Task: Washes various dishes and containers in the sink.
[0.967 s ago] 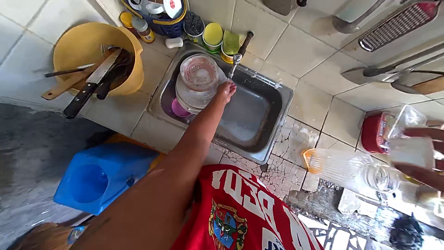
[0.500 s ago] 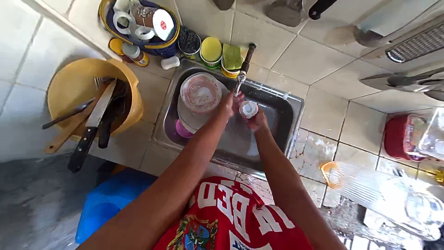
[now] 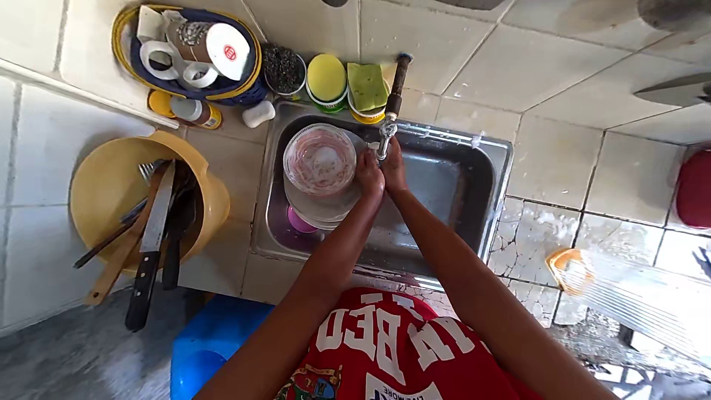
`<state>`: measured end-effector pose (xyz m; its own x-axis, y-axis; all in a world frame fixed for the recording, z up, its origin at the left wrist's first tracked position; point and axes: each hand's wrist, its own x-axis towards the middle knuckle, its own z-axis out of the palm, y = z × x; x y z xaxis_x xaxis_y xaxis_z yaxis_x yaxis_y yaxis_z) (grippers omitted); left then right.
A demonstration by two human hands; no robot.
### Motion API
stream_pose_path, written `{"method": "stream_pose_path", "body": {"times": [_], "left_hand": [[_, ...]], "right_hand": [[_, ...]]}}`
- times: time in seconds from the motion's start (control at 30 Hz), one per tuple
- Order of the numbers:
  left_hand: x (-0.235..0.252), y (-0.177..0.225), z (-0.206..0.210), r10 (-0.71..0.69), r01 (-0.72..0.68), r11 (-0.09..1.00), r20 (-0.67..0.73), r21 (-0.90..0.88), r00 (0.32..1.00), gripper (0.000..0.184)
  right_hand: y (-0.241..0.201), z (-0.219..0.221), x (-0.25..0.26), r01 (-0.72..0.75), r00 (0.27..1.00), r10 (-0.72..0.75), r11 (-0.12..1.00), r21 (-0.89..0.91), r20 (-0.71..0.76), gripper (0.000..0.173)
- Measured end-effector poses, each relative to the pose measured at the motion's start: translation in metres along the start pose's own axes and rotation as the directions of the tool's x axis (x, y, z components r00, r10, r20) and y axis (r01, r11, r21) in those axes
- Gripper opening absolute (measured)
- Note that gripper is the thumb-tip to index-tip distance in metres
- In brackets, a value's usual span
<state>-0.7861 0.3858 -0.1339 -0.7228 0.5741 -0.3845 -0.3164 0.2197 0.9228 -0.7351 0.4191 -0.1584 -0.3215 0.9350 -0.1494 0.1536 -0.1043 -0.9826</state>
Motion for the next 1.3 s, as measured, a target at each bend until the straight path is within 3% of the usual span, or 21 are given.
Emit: {"method": "stream_pose_path", "body": {"times": [0.03,0.1,0.17,0.3,0.43,0.53,0.63,0.67,0.73,0.8,0.9,0.97,1.07,1.2,1.3], "left_hand": [[0.002,0.000,0.002,0.009,-0.010,1.000,-0.005,-0.010,1.000,0.034],[0.004,0.003,0.005,-0.043,0.044,0.999,0.035,-0.031,0.998,0.031],[0.004,0.007,0.006,-0.115,0.111,0.993,0.121,0.041,0.986,0.030],[0.007,0.016,0.005,-0.167,0.113,0.951,0.170,0.286,0.971,0.037],[0.012,0.015,0.000,-0.221,0.174,0.938,0.131,0.298,0.966,0.036],[0.013,0.013,0.002,-0.202,0.172,0.950,0.095,0.261,0.975,0.031],[0.010,0.014,0.005,-0.125,0.105,0.972,0.085,0.210,0.988,0.022],[0.011,0.012,0.005,-0.097,0.081,0.980,0.084,0.180,0.992,0.019],[0.012,0.008,0.005,-0.055,0.044,0.991,0.090,0.123,0.994,0.018],[0.014,0.008,0.005,-0.031,0.021,0.995,0.094,0.100,0.995,0.019],[0.014,0.009,0.006,-0.008,-0.004,0.985,0.068,0.175,0.998,0.016],[0.015,0.011,0.007,-0.010,-0.005,0.974,0.064,0.226,0.998,0.018],[0.013,0.013,0.006,-0.012,-0.001,0.961,0.046,0.276,0.999,0.020],[0.018,0.009,0.006,-0.012,-0.005,0.943,0.049,0.333,0.999,0.020],[0.021,0.009,0.007,0.005,-0.014,0.956,0.033,0.292,0.999,0.020]], "right_hand": [[-0.001,-0.001,-0.003,-0.046,0.999,0.044,0.993,0.105,0.018,0.062],[0.002,-0.010,0.000,-0.167,0.985,0.170,0.963,0.212,0.004,0.049],[0.008,-0.019,0.006,-0.221,0.975,0.223,0.965,0.144,0.003,0.037],[0.008,-0.032,0.014,-0.248,0.965,0.253,0.966,-0.079,0.067,0.039],[0.005,-0.047,0.021,-0.298,0.944,0.315,0.942,-0.154,0.099,0.038],[-0.003,-0.048,0.020,-0.196,0.960,0.241,0.942,-0.272,0.143,0.030],[-0.022,-0.040,-0.005,-0.003,0.994,0.050,0.909,-0.418,0.102,0.061],[-0.024,-0.036,-0.015,0.077,0.997,-0.054,0.877,-0.475,0.061,0.063],[-0.014,-0.030,-0.029,0.272,0.942,-0.334,0.784,-0.558,-0.010,0.046],[-0.006,-0.032,-0.032,0.388,0.887,-0.458,0.664,-0.640,0.063,0.031],[-0.009,-0.045,-0.026,0.442,0.891,-0.340,0.489,-0.752,0.303,0.047],[-0.009,-0.061,-0.019,0.514,0.852,-0.312,0.351,-0.783,0.420,0.054],[0.000,-0.082,-0.015,0.537,0.829,-0.351,0.288,-0.792,0.435,0.065],[-0.003,-0.093,-0.010,0.555,0.826,-0.260,0.223,-0.802,0.499,0.073],[-0.018,-0.083,-0.009,0.541,0.838,-0.179,0.153,-0.827,0.515,0.065]]}}
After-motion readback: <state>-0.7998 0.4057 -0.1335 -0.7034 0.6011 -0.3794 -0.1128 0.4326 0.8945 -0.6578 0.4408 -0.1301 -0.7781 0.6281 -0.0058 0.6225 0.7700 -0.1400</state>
